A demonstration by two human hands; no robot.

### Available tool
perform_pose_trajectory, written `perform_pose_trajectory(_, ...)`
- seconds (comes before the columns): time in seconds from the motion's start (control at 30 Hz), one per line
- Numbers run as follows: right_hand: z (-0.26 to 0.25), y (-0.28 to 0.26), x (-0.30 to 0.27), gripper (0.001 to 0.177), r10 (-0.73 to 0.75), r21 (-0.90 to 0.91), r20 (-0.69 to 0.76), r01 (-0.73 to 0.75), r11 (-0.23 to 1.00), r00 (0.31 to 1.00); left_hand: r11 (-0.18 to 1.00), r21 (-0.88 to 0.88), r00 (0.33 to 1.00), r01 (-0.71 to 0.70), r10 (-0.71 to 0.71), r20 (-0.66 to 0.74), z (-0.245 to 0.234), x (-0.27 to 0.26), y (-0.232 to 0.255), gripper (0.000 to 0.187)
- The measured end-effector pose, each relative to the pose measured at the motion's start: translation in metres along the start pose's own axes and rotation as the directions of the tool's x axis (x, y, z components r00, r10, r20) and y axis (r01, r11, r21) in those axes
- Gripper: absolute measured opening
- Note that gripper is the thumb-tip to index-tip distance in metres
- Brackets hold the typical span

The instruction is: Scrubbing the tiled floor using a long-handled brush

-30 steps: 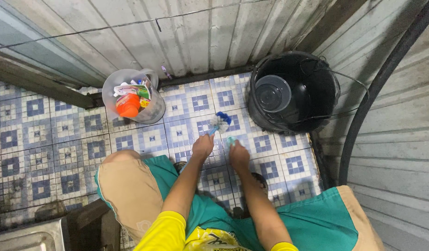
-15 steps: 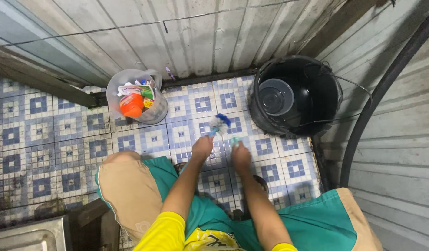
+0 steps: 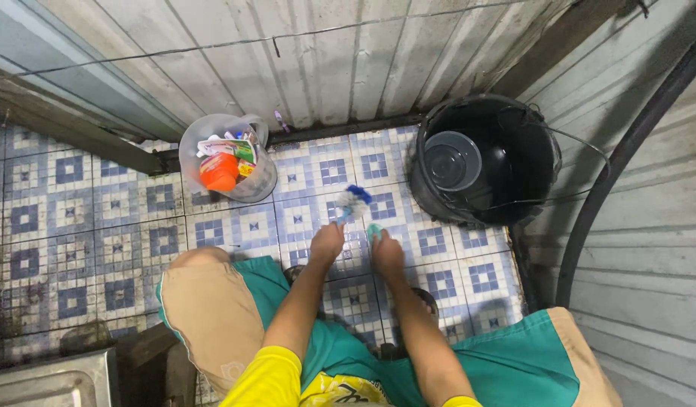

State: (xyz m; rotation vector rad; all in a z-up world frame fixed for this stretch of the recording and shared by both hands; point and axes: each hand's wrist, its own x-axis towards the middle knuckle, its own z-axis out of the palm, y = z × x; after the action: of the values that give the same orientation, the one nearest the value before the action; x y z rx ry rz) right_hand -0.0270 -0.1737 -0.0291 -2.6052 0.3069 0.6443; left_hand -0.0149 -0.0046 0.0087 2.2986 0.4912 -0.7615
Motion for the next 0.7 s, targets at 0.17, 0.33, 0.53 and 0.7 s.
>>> perform_pose_trajectory(0.17,-0.012,0.024,0.018,0.039,0.090,-0.022,-0.039,-0.091,0.996,0.995,0.997,0.050,0.998,0.055,-0.053,-0.033,-0.017,0.017,-0.020,0.065)
perform_pose_trajectory(0.33,-0.021,0.063,0.042,0.040,0.157,0.035,-0.151,-0.153,0.988,0.976,0.986,-0.078,0.982,0.150,-0.157,-0.106,-0.033,0.016,-0.035,0.068)
perform_pose_trajectory(0.53,0.017,0.006,0.015,0.037,0.038,0.044,-0.003,-0.038,0.998,0.999,0.999,0.014,0.999,0.044,-0.044,0.024,-0.004,0.003,-0.006,0.070)
perform_pose_trajectory(0.7,-0.013,0.014,0.014,0.038,0.151,0.062,-0.075,-0.147,0.987,0.986,0.993,-0.001,0.992,0.119,-0.119,-0.045,-0.003,0.033,-0.035,0.060)
